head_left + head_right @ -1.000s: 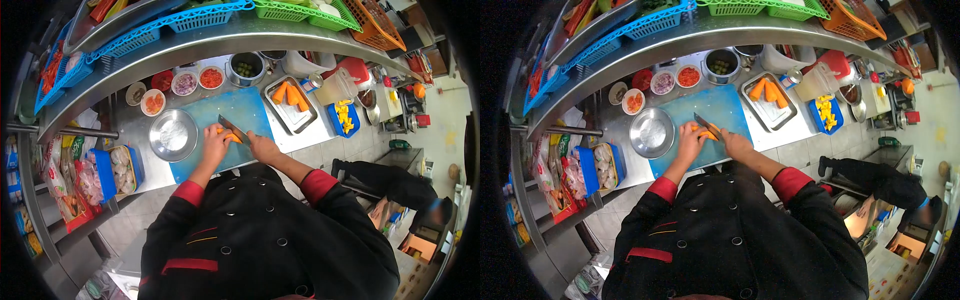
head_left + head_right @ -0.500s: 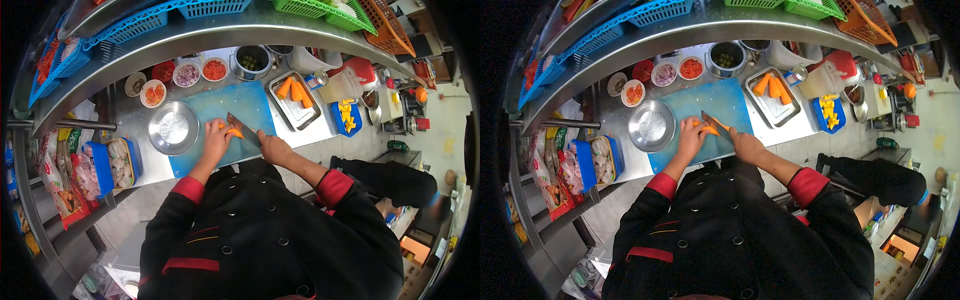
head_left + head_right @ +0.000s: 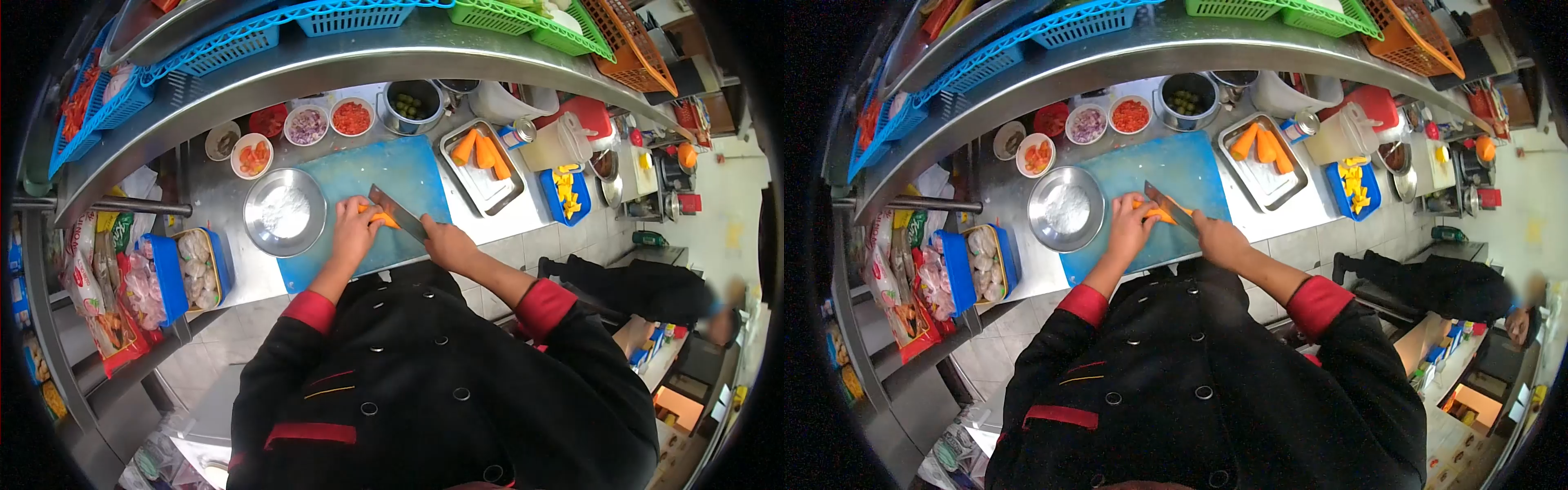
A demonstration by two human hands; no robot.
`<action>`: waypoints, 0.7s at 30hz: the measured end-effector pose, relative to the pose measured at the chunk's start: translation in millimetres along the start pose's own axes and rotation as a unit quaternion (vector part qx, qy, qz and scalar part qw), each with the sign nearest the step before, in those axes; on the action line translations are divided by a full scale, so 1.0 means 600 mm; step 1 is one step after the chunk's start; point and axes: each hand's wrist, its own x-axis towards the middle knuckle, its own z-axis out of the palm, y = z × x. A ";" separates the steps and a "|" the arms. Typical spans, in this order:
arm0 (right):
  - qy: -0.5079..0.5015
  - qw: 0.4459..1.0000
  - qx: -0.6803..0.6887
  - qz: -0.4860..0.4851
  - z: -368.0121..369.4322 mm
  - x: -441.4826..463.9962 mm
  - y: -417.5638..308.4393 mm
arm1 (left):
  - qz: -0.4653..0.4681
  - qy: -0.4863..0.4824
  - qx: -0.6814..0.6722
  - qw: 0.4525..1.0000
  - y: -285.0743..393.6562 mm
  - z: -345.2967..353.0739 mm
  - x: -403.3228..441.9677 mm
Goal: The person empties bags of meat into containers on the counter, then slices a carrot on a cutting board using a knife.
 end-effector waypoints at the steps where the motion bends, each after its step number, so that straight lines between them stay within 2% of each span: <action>1: -0.001 1.000 0.000 0.000 0.001 -0.003 0.002 | -0.001 0.000 0.000 1.000 -0.001 0.000 -0.001; 4: -0.046 0.998 -0.032 0.033 0.026 0.007 0.014 | -0.013 -0.009 0.003 1.000 0.000 0.001 -0.001; 6: 0.028 0.999 0.016 0.018 0.084 0.030 0.021 | -0.011 0.000 0.008 1.000 0.001 0.003 -0.002; 7: 0.030 0.999 0.017 0.020 0.098 0.041 0.017 | -0.008 -0.002 0.008 1.000 0.004 0.002 -0.003; 12: 0.028 0.999 0.024 0.007 0.067 0.074 0.003 | 0.001 0.008 0.014 1.000 -0.002 0.005 -0.004; 17: 0.005 1.000 0.011 0.003 0.021 0.002 0.010 | -0.006 0.020 -0.002 1.000 -0.005 0.010 -0.010; 19: -0.019 1.000 0.006 0.012 0.031 0.003 0.014 | -0.005 0.024 -0.004 1.000 -0.007 0.009 -0.008; 21: 0.017 1.000 -0.001 0.024 0.072 0.021 0.019 | 0.003 0.033 0.005 0.999 -0.004 0.010 -0.008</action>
